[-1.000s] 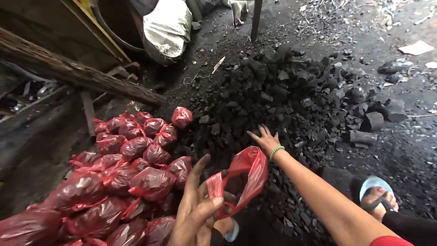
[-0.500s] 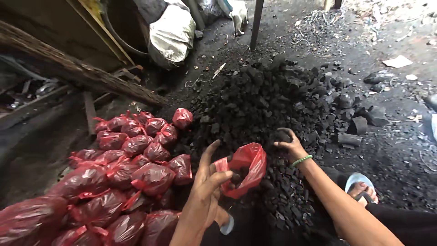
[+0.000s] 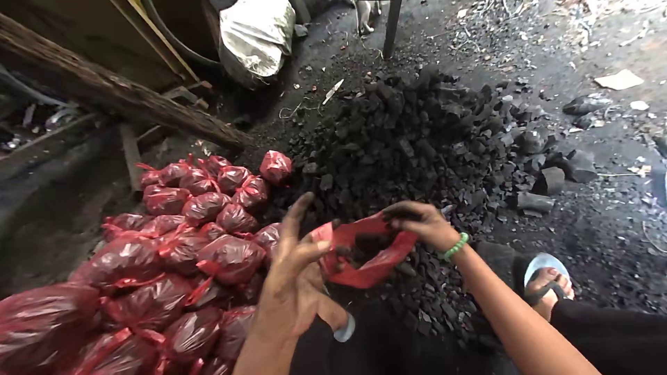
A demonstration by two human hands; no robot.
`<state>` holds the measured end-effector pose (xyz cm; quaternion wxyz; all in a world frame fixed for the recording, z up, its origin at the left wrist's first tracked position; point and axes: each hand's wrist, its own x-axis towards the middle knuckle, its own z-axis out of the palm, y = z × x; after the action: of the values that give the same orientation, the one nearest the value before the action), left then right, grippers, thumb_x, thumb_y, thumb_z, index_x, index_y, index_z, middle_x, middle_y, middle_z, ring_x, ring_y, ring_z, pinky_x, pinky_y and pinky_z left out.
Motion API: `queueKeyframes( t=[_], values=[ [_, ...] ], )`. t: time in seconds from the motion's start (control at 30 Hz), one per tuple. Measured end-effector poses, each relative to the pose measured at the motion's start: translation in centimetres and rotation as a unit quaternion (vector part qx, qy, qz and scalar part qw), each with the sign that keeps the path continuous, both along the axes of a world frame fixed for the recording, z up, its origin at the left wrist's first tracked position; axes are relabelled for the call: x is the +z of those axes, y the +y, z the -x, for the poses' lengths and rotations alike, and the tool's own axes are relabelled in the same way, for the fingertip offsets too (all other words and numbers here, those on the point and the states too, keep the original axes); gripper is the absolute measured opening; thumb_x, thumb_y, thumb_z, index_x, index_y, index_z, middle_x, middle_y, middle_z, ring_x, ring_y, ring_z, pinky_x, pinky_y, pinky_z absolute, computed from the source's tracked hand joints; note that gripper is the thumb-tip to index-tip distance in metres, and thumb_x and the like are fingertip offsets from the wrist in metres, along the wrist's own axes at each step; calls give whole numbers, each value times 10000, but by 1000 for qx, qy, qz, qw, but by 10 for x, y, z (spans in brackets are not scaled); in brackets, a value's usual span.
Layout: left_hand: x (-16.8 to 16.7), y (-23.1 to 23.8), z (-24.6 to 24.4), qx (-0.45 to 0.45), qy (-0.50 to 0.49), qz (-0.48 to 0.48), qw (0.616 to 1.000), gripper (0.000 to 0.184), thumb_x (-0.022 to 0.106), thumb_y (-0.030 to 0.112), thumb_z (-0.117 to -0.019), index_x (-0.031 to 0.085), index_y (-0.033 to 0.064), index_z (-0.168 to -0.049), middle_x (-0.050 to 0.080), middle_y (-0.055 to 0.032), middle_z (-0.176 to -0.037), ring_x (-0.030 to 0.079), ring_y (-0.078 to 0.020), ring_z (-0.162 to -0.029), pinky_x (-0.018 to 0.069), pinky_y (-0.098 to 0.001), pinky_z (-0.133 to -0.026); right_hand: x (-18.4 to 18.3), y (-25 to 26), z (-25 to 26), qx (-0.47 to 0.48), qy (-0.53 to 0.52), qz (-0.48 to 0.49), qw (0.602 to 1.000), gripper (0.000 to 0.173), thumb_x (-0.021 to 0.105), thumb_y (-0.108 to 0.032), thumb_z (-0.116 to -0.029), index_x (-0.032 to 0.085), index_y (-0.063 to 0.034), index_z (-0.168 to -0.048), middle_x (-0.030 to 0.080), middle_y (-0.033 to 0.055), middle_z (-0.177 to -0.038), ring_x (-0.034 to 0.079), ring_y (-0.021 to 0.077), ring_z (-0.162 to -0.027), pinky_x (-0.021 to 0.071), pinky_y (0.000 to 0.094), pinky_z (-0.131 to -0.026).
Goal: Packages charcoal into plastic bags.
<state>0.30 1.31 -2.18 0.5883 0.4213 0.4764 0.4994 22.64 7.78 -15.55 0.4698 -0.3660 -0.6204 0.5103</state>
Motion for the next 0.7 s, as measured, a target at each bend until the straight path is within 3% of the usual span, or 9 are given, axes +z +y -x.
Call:
queueKeyframes(
  t=[0.07, 0.1, 0.17, 0.2, 0.27, 0.33, 0.4, 0.57, 0.7],
  values=[
    [5, 0, 8, 17, -5, -28, 999, 677, 640, 272, -846, 417, 294, -1484, 697, -11, -993, 685, -103, -707, 595, -267, -602, -26, 10, -6, -118, -8, 51, 992, 177, 568, -14, -972, 663, 36, -1113, 715, 95, -986, 707, 140, -851, 616, 341, -800],
    [7, -1, 11, 21, -2, -33, 999, 668, 630, 276, -851, 412, 307, -1481, 695, -6, -979, 683, -102, -704, 594, -268, -604, -47, 11, -6, -119, -96, 79, 985, 189, 604, -15, -962, 664, 56, -1126, 705, 166, -1030, 693, 237, -923, 579, 439, -865],
    [6, -3, 17, 19, 6, -41, 999, 678, 653, 313, -859, 405, 320, -1490, 700, -5, -959, 695, -118, -711, 610, -293, -615, -96, 5, 3, 1, -312, 127, 942, 332, 715, -82, -937, 677, 27, -1247, 672, 256, -1250, 645, 404, -1183, 492, 608, -1045],
    [5, -3, 19, 15, 10, -44, 999, 691, 674, 337, -859, 400, 318, -1494, 699, -10, -955, 697, -127, -719, 610, -300, -621, -119, -4, 11, 81, -411, 142, 897, 462, 755, -146, -926, 642, -32, -1358, 584, 263, -1404, 537, 453, -1332, 407, 675, -1103],
    [4, -4, 23, 7, 17, -47, 999, 708, 712, 358, -853, 402, 317, -1488, 705, -22, -990, 707, -135, -752, 612, -298, -632, -153, -37, 23, 158, -513, 156, 829, 738, 832, -212, -861, 513, -169, -1526, 298, 259, -1647, 185, 535, -1530, 162, 869, -1089],
    [5, -6, 28, 8, 24, -45, 999, 731, 729, 359, -845, 401, 322, -1498, 707, -23, -1067, 710, -135, -797, 614, -294, -660, -173, -65, 22, 167, -552, 157, 802, 902, 834, -224, -845, 364, -298, -1612, 96, 228, -1716, 4, 529, -1561, 135, 907, -1047],
    [7, -7, 32, 18, 29, -43, 998, 699, 691, 328, -857, 396, 324, -1491, 709, -19, -1079, 706, -129, -772, 606, -279, -643, -177, -76, 14, 166, -560, 161, 796, 882, 802, -196, -872, 348, -349, -1613, 84, 229, -1717, 9, 543, -1555, 182, 892, -1049],
    [9, -10, 35, 50, 25, -23, 998, 651, 621, 253, -873, 420, 316, -1489, 695, -25, -1156, 704, -121, -746, 602, -272, -608, -175, -64, -16, 219, -564, 169, 778, 867, 784, -33, -854, 411, -319, -1582, 224, 234, -1681, 267, 619, -1453, 413, 813, -939],
    [9, -9, 33, 37, 6, -5, 999, 640, 617, 253, -860, 444, 327, -1471, 695, -23, -1070, 700, -128, -733, 604, -284, -606, -172, -53, -34, 214, -540, 185, 792, 833, 787, 2, -834, 468, -280, -1550, 318, 202, -1648, 370, 591, -1405, 466, 750, -956]
  ],
)
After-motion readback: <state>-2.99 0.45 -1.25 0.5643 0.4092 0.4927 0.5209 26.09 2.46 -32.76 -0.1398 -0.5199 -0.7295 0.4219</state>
